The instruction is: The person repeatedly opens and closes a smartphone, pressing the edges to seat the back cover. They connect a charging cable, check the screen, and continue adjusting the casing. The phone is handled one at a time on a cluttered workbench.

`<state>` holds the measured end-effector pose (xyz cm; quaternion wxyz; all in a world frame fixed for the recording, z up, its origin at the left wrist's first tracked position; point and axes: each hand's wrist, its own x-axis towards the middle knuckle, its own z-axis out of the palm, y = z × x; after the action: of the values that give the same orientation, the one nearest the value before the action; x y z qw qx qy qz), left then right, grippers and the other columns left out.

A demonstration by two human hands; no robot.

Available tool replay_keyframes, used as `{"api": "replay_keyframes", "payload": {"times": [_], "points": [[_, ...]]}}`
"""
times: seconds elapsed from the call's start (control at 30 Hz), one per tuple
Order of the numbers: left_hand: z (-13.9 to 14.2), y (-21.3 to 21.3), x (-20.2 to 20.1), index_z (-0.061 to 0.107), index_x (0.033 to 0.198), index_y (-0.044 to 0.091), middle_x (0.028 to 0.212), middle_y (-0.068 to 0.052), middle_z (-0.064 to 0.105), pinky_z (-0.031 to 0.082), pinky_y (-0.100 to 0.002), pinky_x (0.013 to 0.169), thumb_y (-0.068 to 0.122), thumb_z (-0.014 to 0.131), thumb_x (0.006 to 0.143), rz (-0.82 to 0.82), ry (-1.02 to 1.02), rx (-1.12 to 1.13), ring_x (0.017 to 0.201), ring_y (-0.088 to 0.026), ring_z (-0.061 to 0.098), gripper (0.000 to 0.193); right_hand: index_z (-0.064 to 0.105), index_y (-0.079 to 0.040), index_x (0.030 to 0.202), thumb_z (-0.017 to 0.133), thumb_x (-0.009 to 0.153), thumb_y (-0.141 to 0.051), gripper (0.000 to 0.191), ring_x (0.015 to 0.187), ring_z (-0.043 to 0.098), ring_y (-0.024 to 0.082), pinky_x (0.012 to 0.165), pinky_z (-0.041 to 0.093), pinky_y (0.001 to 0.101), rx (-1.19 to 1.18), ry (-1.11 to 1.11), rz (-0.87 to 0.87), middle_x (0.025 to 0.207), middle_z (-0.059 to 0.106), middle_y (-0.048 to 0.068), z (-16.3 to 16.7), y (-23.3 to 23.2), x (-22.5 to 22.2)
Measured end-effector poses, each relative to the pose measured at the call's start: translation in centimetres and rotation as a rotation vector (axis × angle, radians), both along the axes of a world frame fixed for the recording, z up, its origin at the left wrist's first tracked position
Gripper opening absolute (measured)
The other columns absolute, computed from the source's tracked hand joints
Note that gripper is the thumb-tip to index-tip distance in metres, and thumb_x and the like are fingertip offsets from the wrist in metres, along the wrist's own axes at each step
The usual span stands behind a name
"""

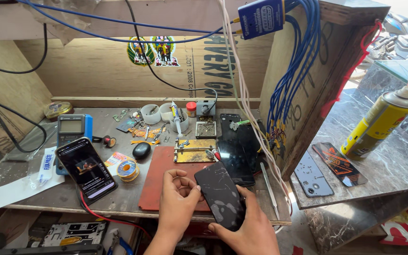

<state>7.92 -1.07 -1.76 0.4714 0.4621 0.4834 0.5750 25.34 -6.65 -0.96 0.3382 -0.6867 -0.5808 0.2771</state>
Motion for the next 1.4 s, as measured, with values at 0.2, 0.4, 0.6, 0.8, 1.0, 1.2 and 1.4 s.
{"api": "replay_keyframes", "payload": {"times": [0.2,0.4,0.6,0.8,1.0,1.2,1.4], "points": [[-2.1,2.3,-2.3,0.05,0.108,0.001,0.089,-0.008,0.064,0.06,-0.031,0.067,-0.002,0.063,0.088,-0.056,-0.214,-0.071,0.076,-0.016,0.067,0.025,0.039,-0.022,0.149,0.097,0.056,-0.048,0.112,0.121,0.065,0.031,0.099,0.052,0.0431,-0.054,-0.036,0.06,0.129,0.066,0.012,1.5,0.7,-1.4],[-2.9,3.4,-2.6,0.061,0.095,0.002,0.085,-0.008,0.068,0.058,-0.029,0.065,0.0,0.063,0.089,-0.081,-0.211,-0.16,0.071,-0.015,0.067,0.007,0.035,-0.024,0.15,0.093,0.058,-0.047,0.111,0.122,0.063,0.03,0.1,0.051,0.0436,-0.176,-0.108,0.047,0.128,0.064,0.011,2.9,1.1,-1.7],[-3.5,4.1,-2.4,0.062,0.088,0.002,0.079,-0.007,0.067,0.053,-0.028,0.062,0.0,0.063,0.088,-0.104,-0.182,-0.179,0.066,-0.015,0.064,0.002,0.038,-0.025,0.149,0.093,0.059,-0.05,0.108,0.12,0.065,0.03,0.099,0.052,0.0433,-0.176,-0.133,0.039,0.126,0.066,0.01,3.0,0.9,-2.1],[-3.4,4.3,-2.2,0.062,0.089,0.002,0.08,-0.007,0.067,0.053,-0.028,0.062,0.001,0.06,0.089,-0.117,-0.19,-0.163,0.066,-0.014,0.063,0.002,0.041,-0.021,0.148,0.095,0.06,-0.05,0.107,0.119,0.065,0.031,0.098,0.052,0.0431,-0.09,-0.102,0.046,0.125,0.067,0.012,2.6,0.9,-2.0],[-2.3,3.7,-2.3,0.064,0.104,0.002,0.096,-0.009,0.072,0.061,-0.031,0.076,0.009,0.063,0.092,-0.101,-0.303,-0.229,0.084,-0.017,0.072,0.014,0.042,-0.016,0.147,0.093,0.059,-0.047,0.107,0.122,0.062,0.03,0.1,0.05,0.0422,-0.023,-0.065,0.055,0.13,0.065,0.014,2.3,1.3,-1.5],[-2.0,3.2,-2.3,0.072,0.116,-0.005,0.103,-0.011,0.077,0.063,-0.031,0.077,0.006,0.072,0.089,-0.074,-0.267,-0.221,0.088,-0.017,0.074,0.029,0.041,-0.015,0.147,0.095,0.061,-0.047,0.107,0.124,0.061,0.031,0.101,0.049,0.0425,-0.018,-0.061,0.053,0.131,0.064,0.015,2.4,1.4,-1.7],[-2.6,3.9,-2.7,0.074,0.117,-0.006,0.102,-0.016,0.077,0.064,-0.032,0.079,0.003,0.067,0.093,-0.119,-0.294,-0.286,0.086,-0.02,0.074,0.027,0.039,-0.016,0.15,0.094,0.062,-0.047,0.108,0.121,0.064,0.03,0.101,0.052,0.0412,-0.117,-0.063,0.025,0.126,0.065,0.014,2.5,1.1,-1.6]]}}
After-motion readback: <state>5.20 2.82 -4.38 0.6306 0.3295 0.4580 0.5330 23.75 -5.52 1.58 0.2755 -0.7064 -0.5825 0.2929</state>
